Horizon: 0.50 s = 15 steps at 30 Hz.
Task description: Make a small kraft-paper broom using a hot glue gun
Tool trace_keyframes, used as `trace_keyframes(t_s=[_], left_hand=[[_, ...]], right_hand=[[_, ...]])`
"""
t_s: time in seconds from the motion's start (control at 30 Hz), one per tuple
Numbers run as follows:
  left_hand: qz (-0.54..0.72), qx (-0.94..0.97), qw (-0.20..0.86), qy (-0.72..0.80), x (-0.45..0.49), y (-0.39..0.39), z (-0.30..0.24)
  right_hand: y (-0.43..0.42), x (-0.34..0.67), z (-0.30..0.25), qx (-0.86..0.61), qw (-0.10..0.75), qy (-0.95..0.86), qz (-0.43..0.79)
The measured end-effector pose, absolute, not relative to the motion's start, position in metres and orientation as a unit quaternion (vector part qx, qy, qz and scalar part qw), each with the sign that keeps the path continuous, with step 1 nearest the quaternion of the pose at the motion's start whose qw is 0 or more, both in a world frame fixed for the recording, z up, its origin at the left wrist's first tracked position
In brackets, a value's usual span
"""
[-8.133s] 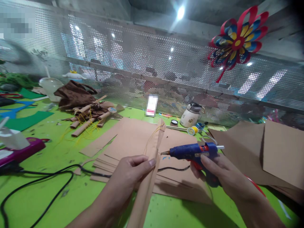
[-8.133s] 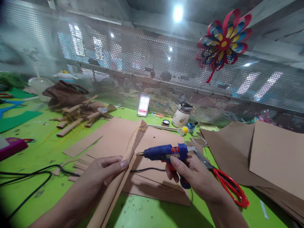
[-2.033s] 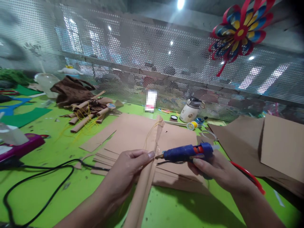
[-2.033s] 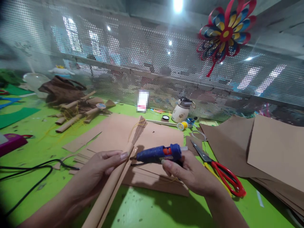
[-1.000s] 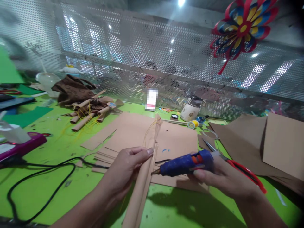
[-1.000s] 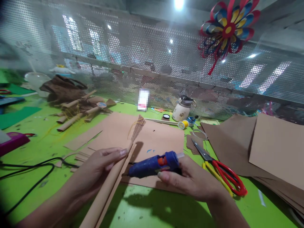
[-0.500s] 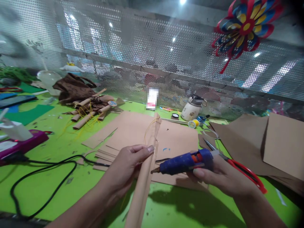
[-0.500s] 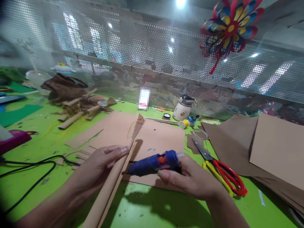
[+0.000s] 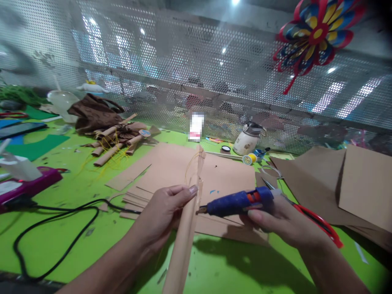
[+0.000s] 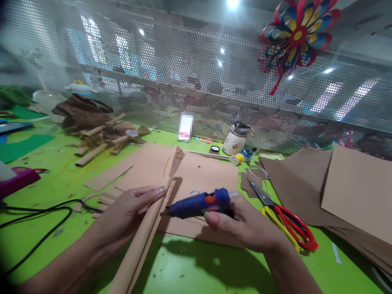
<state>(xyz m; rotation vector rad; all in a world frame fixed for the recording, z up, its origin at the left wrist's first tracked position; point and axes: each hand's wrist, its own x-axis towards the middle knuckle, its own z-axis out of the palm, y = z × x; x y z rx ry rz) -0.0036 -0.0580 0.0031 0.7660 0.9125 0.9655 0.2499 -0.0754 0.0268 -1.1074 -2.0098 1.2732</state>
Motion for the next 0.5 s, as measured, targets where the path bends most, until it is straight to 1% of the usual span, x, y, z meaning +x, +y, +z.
trace_keyframes(t_s=[0.1,0.3,0.5], left_hand=[[0.440,0.342,0.717,0.418,-0.0029,-0.0584,0.0041],[0.428,0.343,0.723,0.419,-0.0030,-0.0579,0.0033],[0.438,0.350,0.718,0.412,-0.0032,-0.0593,0.0049]], right_hand=[[-0.0726,0.2483,0.0286,-0.420,0.269,-0.743,0.446],[-0.0774,0.2450,0.0328,-0.409,0.255,-0.746,0.460],[-0.0741,0.2442,0.0295,-0.417,0.283,-0.741,0.443]])
